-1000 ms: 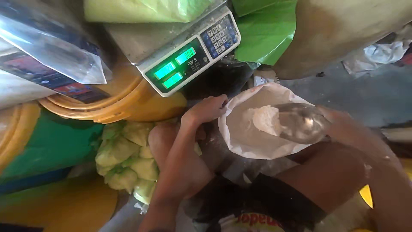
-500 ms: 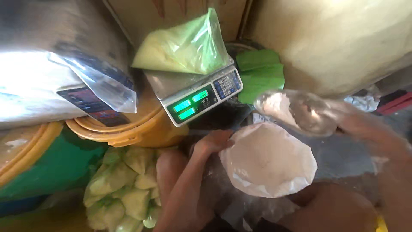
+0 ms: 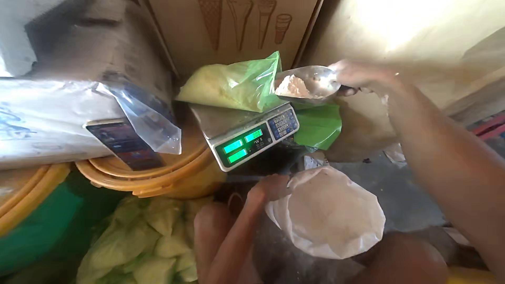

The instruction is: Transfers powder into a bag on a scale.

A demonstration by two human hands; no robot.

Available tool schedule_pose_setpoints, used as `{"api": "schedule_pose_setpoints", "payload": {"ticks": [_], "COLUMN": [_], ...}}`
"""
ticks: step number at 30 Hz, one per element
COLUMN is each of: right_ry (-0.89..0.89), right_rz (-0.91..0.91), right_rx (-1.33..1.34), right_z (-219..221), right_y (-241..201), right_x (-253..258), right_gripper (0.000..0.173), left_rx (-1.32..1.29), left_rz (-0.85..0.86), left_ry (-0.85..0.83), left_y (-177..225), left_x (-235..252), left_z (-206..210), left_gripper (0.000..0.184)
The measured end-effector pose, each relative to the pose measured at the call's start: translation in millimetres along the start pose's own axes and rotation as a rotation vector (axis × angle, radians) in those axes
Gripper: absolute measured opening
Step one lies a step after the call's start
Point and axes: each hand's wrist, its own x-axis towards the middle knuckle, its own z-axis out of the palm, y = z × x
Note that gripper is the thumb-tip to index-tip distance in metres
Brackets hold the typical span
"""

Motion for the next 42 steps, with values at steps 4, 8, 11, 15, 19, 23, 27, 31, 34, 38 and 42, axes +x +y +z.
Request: {"api": "schedule_pose_setpoints", "payload": {"ticks": [4,8,11,15,19,23,27,31,34,38,42], "right_ry": [-0.004,-0.003,0.009,-0.015,-0.032,0.014,0.039,0.019,0.052,0.026,0.006], "right_rz": [0.008,0.049,0.050,0.023,0.050,0.025,0.029,0.049,0.037,0.045,0.068], "right_rx": [-0.008,-0.169,-0.194,-0.100,-0.198,-0.164,-0.209,-0.267,-0.153,-0.205,-0.209], "right_z": [7,6,3,2,4,0,-10,-13,-10,-4,-2], "right_y": [-21,-38,-39,-41,-46,-55,-63,-56,-54,-48,-32], "right_x": [8,9,10,12,10,16,22,21,25,24,24], "right_gripper": [0.023,0.021,0.021,0.023,0.024,0.023,0.021,0.019,0.022,0.018,0.019], "left_rx": [-0.002,-0.012,-0.017,-0.023,-0.014,-0.003,-0.012,-0.011,0.007,0.012,0.000], "left_rz": [0.021,0.021,0.042,0.057,0.057,0.041,0.031,0.037,0.039,0.030,0.031], "left_ry": [0.001,-0.013,-0.018,-0.005,-0.006,-0.020,-0.019,-0.034,-0.028,-0.024,-0.015], "left_y": [-3,-4,-4,-8,-8,-4,-4,-2,-4,-4,-3], "left_x": [2,2,3,2,4,6,8,9,11,11,11], "left_z": [2,-1,-4,-6,-1,-4,-2,-4,-1,0,-1], "left_gripper": [0.043,0.043,0.043,0.042,0.040,0.041,0.042,0.042,0.041,0.042,0.041]}}
